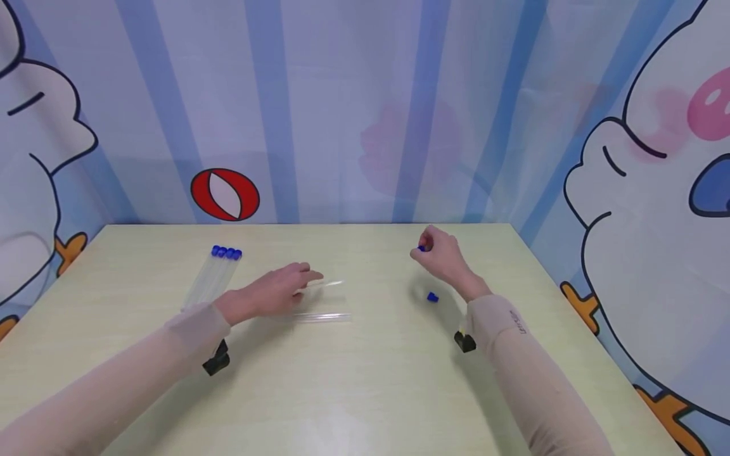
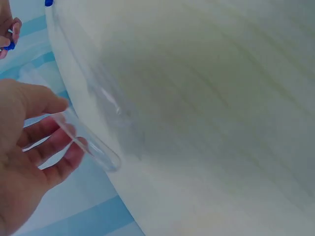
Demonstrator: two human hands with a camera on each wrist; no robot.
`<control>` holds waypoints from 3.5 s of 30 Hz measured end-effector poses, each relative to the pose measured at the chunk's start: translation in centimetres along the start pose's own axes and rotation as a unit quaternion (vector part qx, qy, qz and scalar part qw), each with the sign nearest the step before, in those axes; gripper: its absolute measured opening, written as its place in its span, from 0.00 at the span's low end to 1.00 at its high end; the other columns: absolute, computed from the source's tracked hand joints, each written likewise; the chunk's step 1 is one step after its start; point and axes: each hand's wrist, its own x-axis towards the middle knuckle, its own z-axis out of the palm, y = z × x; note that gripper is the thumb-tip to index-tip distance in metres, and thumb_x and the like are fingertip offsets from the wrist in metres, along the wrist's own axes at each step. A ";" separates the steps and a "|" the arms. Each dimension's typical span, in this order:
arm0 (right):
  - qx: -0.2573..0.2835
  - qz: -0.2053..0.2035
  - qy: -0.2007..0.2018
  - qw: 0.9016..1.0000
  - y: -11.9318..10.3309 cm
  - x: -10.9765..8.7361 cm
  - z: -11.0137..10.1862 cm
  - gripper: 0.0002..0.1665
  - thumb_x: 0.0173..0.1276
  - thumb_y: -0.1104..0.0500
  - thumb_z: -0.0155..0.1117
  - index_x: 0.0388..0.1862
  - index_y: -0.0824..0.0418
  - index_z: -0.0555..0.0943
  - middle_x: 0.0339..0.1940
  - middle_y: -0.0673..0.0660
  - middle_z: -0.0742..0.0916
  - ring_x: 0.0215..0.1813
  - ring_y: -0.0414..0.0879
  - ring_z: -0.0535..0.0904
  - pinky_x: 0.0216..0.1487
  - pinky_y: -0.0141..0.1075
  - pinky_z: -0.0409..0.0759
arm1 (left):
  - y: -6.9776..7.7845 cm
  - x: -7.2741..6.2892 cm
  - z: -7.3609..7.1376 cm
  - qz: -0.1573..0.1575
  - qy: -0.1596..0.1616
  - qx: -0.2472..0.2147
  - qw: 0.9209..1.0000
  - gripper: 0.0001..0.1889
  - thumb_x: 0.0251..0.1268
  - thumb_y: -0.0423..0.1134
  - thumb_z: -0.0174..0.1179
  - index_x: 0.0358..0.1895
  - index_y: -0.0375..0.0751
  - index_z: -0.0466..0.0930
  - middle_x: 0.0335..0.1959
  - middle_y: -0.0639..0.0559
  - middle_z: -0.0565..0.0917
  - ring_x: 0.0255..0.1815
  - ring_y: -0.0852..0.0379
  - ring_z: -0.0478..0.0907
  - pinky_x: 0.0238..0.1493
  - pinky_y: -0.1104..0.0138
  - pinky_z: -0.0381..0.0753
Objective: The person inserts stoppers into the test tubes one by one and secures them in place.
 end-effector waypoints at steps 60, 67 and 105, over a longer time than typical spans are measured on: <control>0.099 -0.079 -0.119 0.985 -9.5 0.8 4.8 0.12 0.70 0.60 0.61 0.47 0.66 0.82 0.36 0.61 0.87 0.29 0.55 0.81 0.28 0.36 0.79 | 0.0 0.3 -0.8 0.004 0.108 0.019 0.994 0.18 0.68 0.34 0.57 0.61 0.41 0.74 0.50 0.45 0.84 0.47 0.51 0.74 0.52 0.61 0.79; 0.123 -0.086 -0.115 0.982 -8.9 0.9 4.8 0.14 0.73 0.58 0.57 0.46 0.66 0.83 0.32 0.60 0.87 0.23 0.43 0.76 0.26 0.37 0.77 | 0.0 0.4 -0.8 -0.003 0.114 0.021 0.993 0.16 0.69 0.33 0.56 0.58 0.42 0.76 0.50 0.46 0.83 0.46 0.51 0.74 0.51 0.62 0.78; 0.138 -0.063 -0.019 0.988 -9.4 0.1 9.3 0.21 0.80 0.56 0.38 0.26 0.62 0.67 0.20 0.51 0.66 0.23 0.44 0.60 0.28 0.33 0.61 | 0.9 0.3 -0.6 -0.018 0.121 -0.046 0.991 0.16 0.74 0.36 0.50 0.60 0.37 0.74 0.50 0.44 0.83 0.51 0.49 0.81 0.59 0.58 0.78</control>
